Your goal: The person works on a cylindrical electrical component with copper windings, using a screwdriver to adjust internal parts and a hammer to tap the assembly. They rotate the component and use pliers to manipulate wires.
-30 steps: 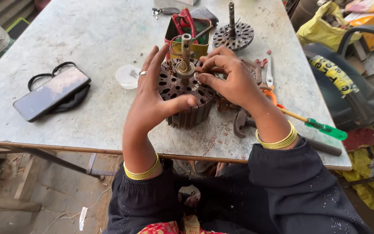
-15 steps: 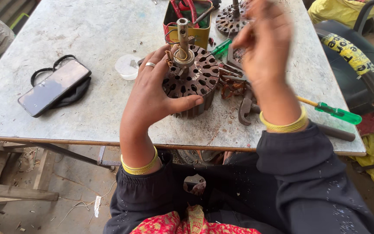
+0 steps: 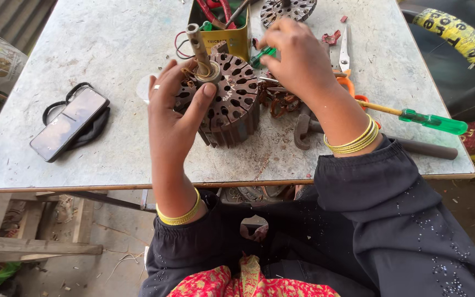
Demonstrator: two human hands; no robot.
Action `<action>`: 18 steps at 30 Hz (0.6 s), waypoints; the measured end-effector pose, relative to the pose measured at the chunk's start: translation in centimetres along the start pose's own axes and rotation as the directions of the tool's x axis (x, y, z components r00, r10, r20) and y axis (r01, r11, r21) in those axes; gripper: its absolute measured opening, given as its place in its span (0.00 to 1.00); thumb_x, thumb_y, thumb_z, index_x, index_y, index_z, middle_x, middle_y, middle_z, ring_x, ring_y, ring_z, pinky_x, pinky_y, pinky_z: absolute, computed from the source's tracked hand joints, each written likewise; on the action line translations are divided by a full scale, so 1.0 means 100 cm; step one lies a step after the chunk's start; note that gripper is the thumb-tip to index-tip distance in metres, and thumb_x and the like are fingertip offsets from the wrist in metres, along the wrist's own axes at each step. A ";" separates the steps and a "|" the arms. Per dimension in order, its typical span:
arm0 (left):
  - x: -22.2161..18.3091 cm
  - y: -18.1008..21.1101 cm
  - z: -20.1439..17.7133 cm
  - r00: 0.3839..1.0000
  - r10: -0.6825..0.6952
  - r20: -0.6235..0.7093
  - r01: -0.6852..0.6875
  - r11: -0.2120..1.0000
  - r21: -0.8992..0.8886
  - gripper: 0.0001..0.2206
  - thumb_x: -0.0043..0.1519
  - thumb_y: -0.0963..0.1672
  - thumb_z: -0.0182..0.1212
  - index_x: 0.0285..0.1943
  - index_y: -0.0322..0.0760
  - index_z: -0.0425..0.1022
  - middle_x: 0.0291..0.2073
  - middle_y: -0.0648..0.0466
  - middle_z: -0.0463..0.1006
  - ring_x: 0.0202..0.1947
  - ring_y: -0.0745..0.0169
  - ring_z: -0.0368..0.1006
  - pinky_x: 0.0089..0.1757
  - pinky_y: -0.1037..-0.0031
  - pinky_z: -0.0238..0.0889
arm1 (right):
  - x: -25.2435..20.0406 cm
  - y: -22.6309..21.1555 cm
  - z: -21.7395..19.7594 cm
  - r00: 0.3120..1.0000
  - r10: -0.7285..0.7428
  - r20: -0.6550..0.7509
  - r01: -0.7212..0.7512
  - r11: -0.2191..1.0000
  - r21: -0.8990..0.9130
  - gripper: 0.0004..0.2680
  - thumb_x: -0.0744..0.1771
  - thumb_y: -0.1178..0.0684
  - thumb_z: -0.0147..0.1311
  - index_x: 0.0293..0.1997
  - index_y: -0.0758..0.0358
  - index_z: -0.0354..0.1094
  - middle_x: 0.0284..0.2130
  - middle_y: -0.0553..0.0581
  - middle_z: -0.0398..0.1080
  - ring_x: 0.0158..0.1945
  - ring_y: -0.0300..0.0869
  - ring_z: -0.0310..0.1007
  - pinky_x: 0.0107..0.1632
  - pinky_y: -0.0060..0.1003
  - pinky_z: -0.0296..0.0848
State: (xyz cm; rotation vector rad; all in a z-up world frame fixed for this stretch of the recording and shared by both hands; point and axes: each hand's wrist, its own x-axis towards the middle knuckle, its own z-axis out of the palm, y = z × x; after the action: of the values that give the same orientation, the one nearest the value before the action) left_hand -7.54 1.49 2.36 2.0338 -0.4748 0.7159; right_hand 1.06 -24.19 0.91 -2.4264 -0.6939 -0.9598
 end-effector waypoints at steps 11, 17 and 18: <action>0.006 0.021 0.012 0.992 -0.086 -0.090 0.076 0.991 -0.114 0.20 0.65 0.48 0.66 0.61 0.31 0.76 0.52 0.50 0.82 0.59 0.59 0.73 0.67 0.60 0.38 | 0.001 -0.053 -0.038 0.944 -0.183 0.273 0.132 0.972 0.194 0.38 0.70 0.21 0.26 0.80 0.69 0.36 0.78 0.70 0.36 0.81 0.55 0.33 0.76 0.55 0.32; 0.016 0.026 0.009 0.992 -0.120 -0.028 0.111 0.973 -0.202 0.16 0.69 0.47 0.59 0.60 0.32 0.74 0.46 0.55 0.84 0.48 0.70 0.78 0.56 0.72 0.58 | 0.003 -0.021 -0.042 1.000 0.007 0.003 -0.008 0.995 0.096 0.29 0.74 0.29 0.38 0.77 0.65 0.53 0.74 0.68 0.53 0.79 0.60 0.46 0.79 0.52 0.48; 0.017 0.022 0.011 0.984 -0.175 0.015 0.173 0.950 -0.261 0.15 0.70 0.47 0.58 0.60 0.32 0.75 0.46 0.55 0.84 0.47 0.72 0.78 0.51 0.76 0.70 | 0.003 -0.017 -0.039 1.000 -0.011 -0.025 0.014 0.995 0.095 0.28 0.74 0.30 0.40 0.75 0.67 0.56 0.72 0.68 0.56 0.77 0.60 0.49 0.77 0.53 0.50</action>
State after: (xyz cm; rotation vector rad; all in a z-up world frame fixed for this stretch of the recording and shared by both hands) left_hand -7.22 -0.67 4.41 1.7973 -0.3583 0.5248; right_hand -1.69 -24.99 4.03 -2.3268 -0.7304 -0.9381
